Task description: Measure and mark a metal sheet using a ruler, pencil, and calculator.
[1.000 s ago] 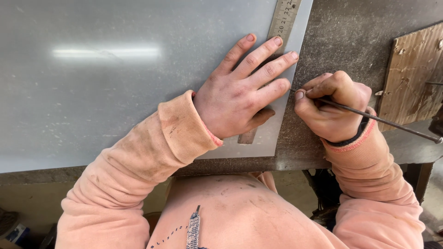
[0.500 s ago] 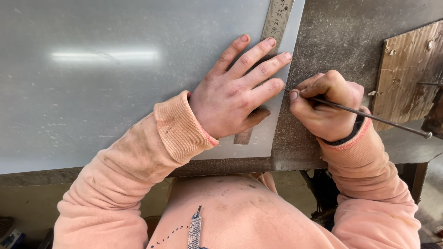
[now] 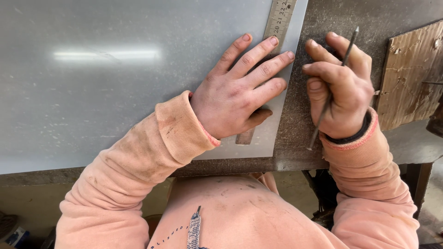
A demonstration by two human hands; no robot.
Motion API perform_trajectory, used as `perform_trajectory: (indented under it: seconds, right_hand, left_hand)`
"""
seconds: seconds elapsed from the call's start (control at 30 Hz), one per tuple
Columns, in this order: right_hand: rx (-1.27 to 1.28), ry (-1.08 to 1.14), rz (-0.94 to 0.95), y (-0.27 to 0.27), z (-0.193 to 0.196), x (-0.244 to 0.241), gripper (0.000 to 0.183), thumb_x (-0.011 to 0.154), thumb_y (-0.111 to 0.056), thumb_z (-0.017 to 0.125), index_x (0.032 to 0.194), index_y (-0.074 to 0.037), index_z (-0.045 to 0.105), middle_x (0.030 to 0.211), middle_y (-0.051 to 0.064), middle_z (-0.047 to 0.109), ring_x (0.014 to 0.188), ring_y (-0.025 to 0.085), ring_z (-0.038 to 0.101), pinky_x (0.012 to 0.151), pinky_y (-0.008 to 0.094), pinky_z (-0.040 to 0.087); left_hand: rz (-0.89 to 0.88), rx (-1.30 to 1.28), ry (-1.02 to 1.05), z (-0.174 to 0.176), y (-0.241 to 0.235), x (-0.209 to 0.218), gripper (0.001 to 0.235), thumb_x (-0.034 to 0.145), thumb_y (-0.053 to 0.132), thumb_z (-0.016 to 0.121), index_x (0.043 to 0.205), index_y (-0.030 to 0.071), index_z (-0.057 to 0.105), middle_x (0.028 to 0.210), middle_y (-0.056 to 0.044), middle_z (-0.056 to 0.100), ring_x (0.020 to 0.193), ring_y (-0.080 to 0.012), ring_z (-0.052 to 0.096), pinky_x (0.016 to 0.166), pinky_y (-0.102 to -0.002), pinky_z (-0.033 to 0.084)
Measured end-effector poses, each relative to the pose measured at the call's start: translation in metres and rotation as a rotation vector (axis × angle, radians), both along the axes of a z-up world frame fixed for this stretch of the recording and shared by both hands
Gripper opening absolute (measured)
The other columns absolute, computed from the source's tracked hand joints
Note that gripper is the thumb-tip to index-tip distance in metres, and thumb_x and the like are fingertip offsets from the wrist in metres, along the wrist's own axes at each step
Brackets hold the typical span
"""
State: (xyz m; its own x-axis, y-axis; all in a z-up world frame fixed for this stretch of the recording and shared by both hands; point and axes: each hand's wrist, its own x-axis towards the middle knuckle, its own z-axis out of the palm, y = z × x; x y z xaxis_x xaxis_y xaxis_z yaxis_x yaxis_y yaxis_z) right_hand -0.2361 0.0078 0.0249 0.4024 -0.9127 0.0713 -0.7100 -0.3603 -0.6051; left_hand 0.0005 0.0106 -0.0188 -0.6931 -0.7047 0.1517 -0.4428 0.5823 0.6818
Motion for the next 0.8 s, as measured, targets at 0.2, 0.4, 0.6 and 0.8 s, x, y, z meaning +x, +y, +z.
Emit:
perform_trajectory:
  seconds: [0.2,0.4,0.6,0.8]
  right_hand:
    - [0.058,0.13,0.04,0.003,-0.011,-0.004,0.046,0.078,-0.012,0.082,0.121,-0.004,0.067,0.149,0.017,0.063,0.146,0.039,0.045,0.117,0.047,0.027]
    - [0.074,0.148,0.02,0.013,-0.023,-0.019,0.038,0.09,-0.013,0.083,0.123,-0.008,0.066,0.154,0.011,0.063,0.151,0.032,0.044,0.124,0.042,0.027]
    - [0.083,0.14,-0.024,0.012,-0.019,-0.011,0.039,0.084,-0.01,0.081,0.12,-0.007,0.065,0.152,0.01,0.063,0.15,0.031,0.045,0.123,0.042,0.027]
    - [0.003,0.174,0.009,0.011,-0.013,-0.001,0.034,0.08,-0.005,0.08,0.111,-0.006,0.067,0.153,0.014,0.063,0.149,0.038,0.046,0.119,0.046,0.027]
  left_hand:
    - [0.015,0.004,0.001,0.0,0.0,0.0,0.049,0.084,0.028,0.086,0.124,0.01,0.065,0.163,-0.009,0.047,0.157,-0.0313,0.032,0.133,-0.055,0.016]
    - [0.035,-0.021,-0.001,-0.002,0.001,-0.003,0.052,0.081,0.027,0.086,0.127,0.011,0.066,0.161,-0.01,0.048,0.155,-0.0317,0.033,0.132,-0.055,0.016]
    - [0.022,-0.014,0.006,-0.002,0.001,-0.004,0.053,0.079,0.028,0.087,0.125,0.011,0.065,0.16,-0.01,0.048,0.155,-0.032,0.032,0.131,-0.056,0.016]
    - [0.026,-0.03,0.005,-0.003,0.001,-0.004,0.057,0.078,0.028,0.088,0.127,0.011,0.064,0.161,-0.01,0.047,0.154,-0.0319,0.031,0.13,-0.056,0.016]
